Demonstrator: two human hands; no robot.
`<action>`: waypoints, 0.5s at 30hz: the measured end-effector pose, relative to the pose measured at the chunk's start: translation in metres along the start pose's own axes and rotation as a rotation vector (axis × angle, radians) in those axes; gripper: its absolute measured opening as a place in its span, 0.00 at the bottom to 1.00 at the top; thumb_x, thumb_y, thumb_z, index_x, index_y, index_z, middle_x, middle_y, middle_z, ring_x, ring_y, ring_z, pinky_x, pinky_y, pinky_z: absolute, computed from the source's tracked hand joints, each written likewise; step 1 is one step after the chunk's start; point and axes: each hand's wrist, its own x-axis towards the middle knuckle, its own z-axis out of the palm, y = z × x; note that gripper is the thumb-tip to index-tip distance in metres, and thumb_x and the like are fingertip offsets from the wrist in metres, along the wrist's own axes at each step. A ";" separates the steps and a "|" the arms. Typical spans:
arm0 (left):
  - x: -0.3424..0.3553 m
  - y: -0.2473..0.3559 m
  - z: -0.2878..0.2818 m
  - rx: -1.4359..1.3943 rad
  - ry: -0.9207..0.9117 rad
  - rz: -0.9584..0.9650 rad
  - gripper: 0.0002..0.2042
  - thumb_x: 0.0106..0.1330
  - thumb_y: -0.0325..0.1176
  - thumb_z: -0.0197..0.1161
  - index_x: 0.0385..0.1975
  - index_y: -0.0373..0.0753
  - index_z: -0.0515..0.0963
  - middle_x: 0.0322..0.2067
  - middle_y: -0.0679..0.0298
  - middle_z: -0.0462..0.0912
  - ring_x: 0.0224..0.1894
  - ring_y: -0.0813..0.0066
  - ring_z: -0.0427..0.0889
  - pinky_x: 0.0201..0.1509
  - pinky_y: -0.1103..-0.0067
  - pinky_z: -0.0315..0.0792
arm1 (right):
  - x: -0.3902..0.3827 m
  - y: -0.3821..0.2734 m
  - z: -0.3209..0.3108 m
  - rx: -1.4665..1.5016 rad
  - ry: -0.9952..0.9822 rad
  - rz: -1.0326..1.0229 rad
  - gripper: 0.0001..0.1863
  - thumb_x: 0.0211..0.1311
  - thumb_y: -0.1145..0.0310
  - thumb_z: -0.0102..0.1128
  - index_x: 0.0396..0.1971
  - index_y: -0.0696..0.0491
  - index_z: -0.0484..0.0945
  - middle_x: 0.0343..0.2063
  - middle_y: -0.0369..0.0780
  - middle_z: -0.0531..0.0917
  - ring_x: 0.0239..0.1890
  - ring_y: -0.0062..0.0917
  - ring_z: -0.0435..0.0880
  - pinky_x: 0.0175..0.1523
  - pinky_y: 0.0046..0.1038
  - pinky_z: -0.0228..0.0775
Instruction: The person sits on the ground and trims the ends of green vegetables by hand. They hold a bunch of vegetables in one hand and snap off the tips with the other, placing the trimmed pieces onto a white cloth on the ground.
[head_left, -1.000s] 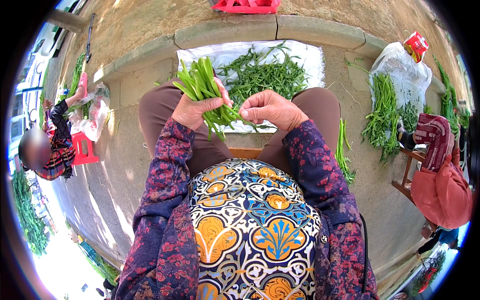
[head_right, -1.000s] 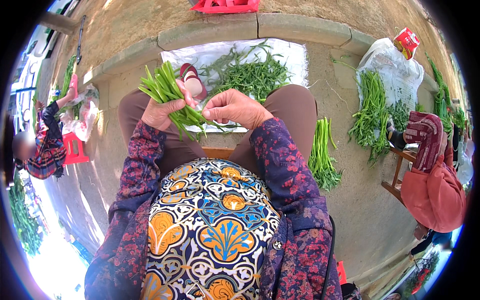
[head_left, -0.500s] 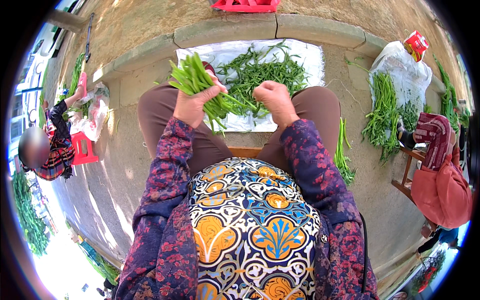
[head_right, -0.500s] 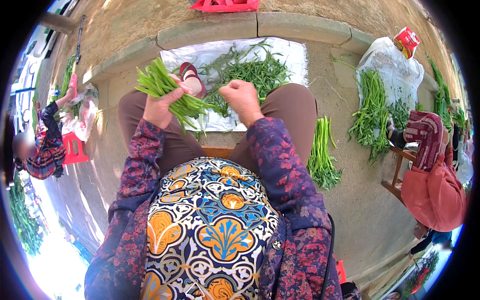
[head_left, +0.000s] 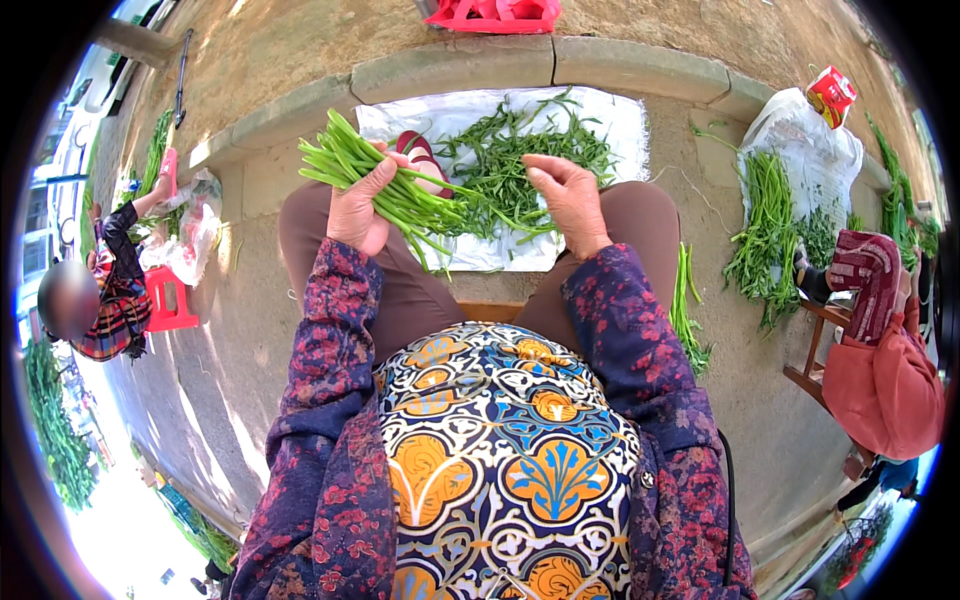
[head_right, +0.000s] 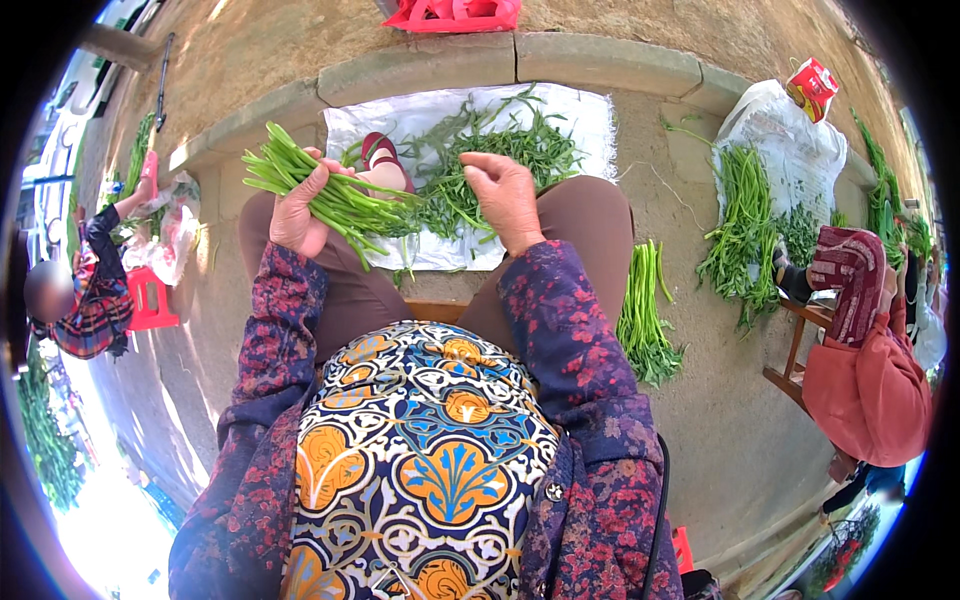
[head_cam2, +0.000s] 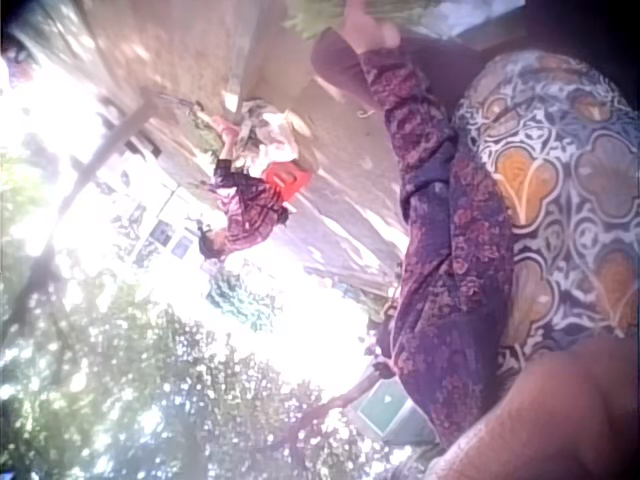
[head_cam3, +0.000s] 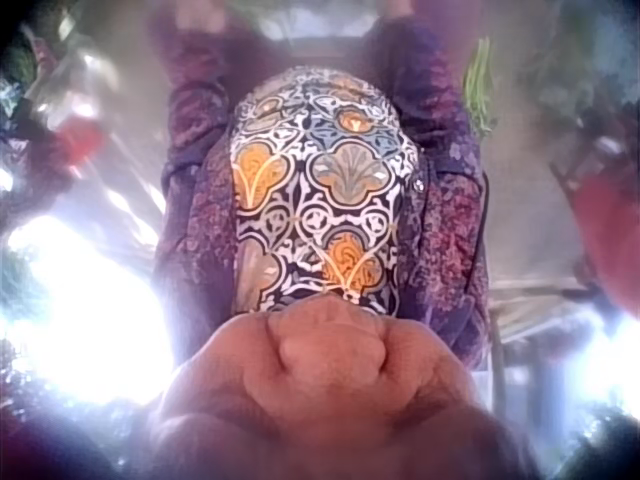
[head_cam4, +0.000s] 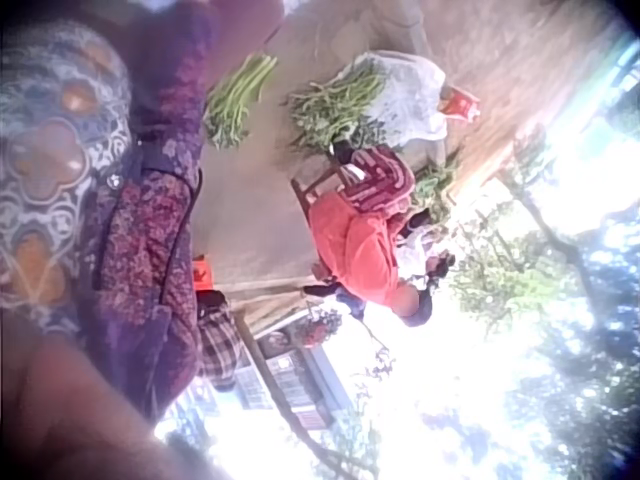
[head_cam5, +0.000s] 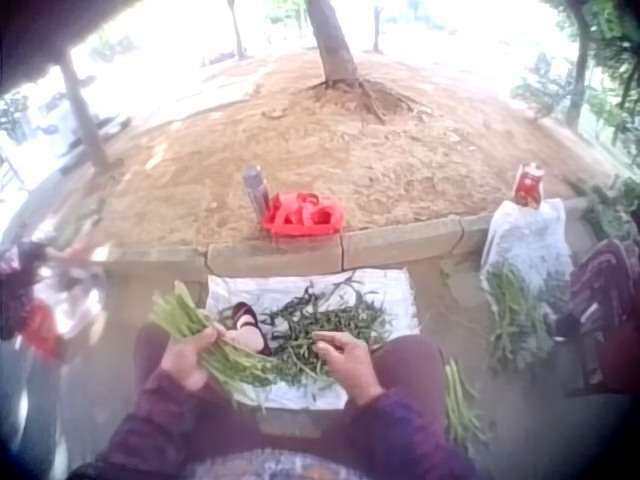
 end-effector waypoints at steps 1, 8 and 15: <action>0.000 -0.001 -0.001 -0.006 -0.006 -0.001 0.13 0.62 0.26 0.60 0.45 0.41 0.69 0.35 0.61 0.80 0.44 0.63 0.79 0.55 0.65 0.71 | -0.003 -0.008 0.002 -0.019 -0.122 0.006 0.15 0.59 0.71 0.58 0.47 0.55 0.78 0.44 0.36 0.81 0.45 0.14 0.74 0.50 0.20 0.66; -0.004 0.001 0.012 -0.038 -0.021 -0.027 0.13 0.62 0.26 0.60 0.45 0.41 0.69 0.35 0.61 0.80 0.45 0.64 0.79 0.54 0.66 0.71 | -0.019 -0.028 0.020 0.067 -0.425 -0.121 0.16 0.59 0.69 0.57 0.48 0.54 0.78 0.42 0.36 0.82 0.45 0.18 0.76 0.56 0.25 0.64; -0.003 -0.001 0.018 -0.065 -0.027 -0.024 0.13 0.62 0.26 0.61 0.45 0.41 0.69 0.35 0.61 0.80 0.44 0.64 0.79 0.52 0.67 0.73 | -0.019 -0.018 0.023 0.209 -0.495 0.039 0.15 0.64 0.65 0.54 0.44 0.59 0.78 0.34 0.34 0.83 0.39 0.16 0.77 0.51 0.21 0.66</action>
